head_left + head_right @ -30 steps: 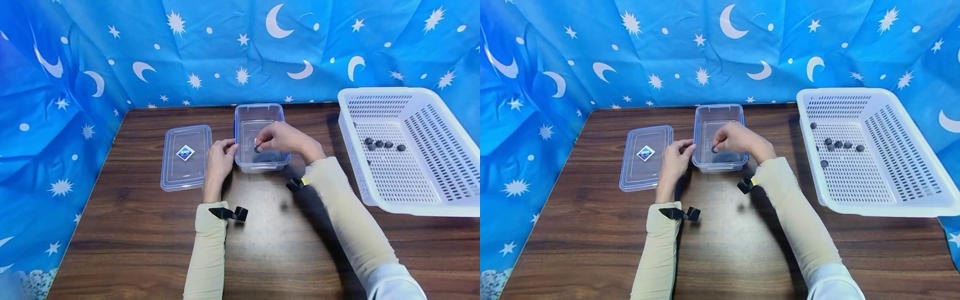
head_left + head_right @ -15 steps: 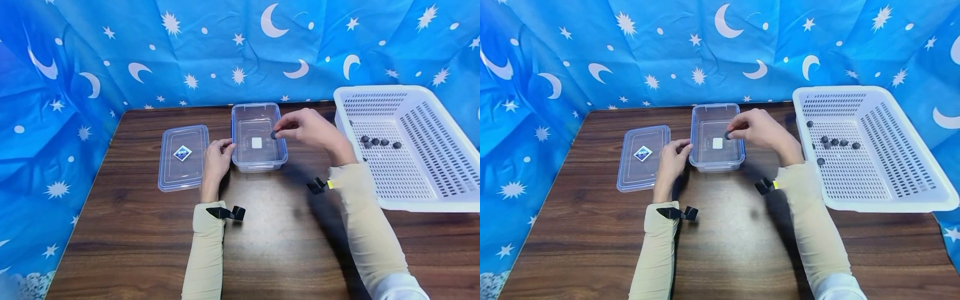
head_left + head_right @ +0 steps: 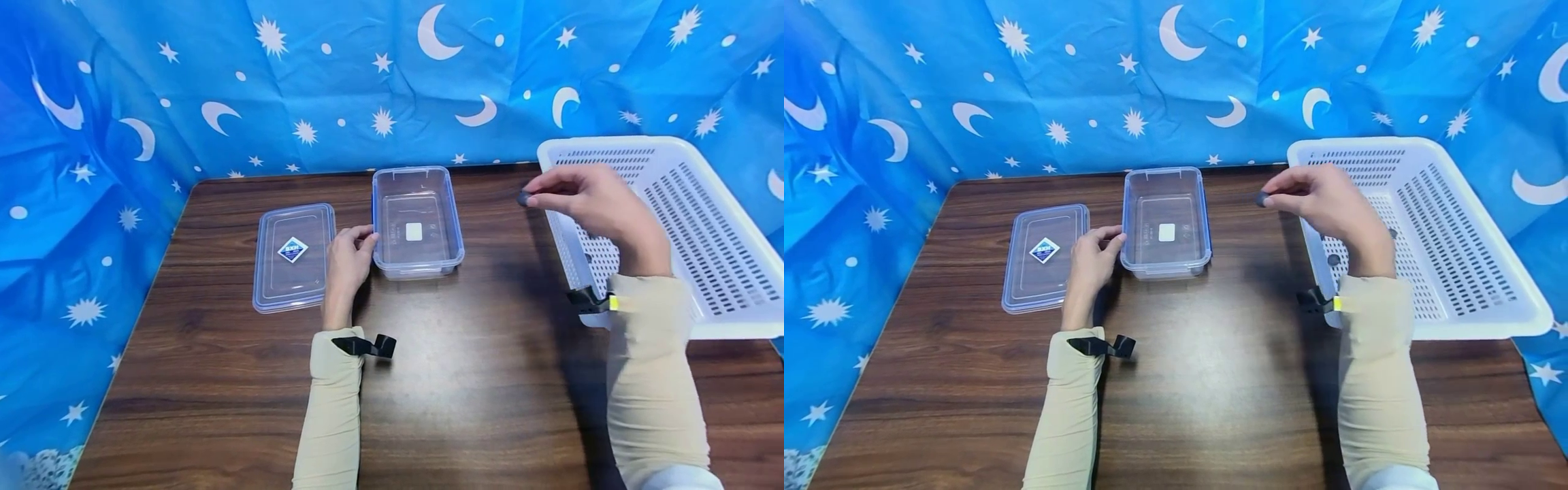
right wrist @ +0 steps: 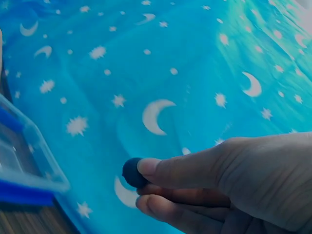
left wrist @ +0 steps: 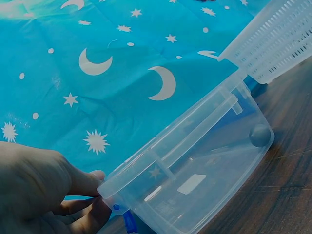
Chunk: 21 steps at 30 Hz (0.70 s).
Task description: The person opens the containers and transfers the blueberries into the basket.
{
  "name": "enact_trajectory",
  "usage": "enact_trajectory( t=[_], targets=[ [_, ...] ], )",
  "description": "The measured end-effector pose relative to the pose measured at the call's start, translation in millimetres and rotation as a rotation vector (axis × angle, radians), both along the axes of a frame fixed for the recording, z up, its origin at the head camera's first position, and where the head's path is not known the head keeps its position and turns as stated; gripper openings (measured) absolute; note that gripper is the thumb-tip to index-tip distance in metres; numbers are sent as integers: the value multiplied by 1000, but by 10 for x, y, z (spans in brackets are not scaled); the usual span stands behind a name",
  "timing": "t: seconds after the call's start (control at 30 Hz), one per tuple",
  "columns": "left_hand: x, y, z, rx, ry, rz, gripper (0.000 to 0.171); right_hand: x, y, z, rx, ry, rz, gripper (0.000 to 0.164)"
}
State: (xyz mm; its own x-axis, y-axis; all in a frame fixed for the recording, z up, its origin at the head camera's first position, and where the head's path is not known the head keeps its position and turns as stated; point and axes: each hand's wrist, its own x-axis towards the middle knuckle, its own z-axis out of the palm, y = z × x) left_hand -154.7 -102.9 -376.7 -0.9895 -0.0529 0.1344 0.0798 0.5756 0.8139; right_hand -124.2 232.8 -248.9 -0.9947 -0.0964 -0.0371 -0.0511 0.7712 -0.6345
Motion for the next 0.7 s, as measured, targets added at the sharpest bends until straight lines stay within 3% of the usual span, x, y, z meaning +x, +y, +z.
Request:
enact_trajectory(
  t=[0.13,0.3,0.7],
  targets=[
    [-4,-5,2,-5,1,-1,26,99,275,-25,44,-26,-95,36],
    [-21,-9,26,-10,3,-3,26,181,532,-102,109,-52,-157,40],
    [2,11,20,-5,-19,1,25,308,796,-275,263,-191,-266,35]
  ],
)
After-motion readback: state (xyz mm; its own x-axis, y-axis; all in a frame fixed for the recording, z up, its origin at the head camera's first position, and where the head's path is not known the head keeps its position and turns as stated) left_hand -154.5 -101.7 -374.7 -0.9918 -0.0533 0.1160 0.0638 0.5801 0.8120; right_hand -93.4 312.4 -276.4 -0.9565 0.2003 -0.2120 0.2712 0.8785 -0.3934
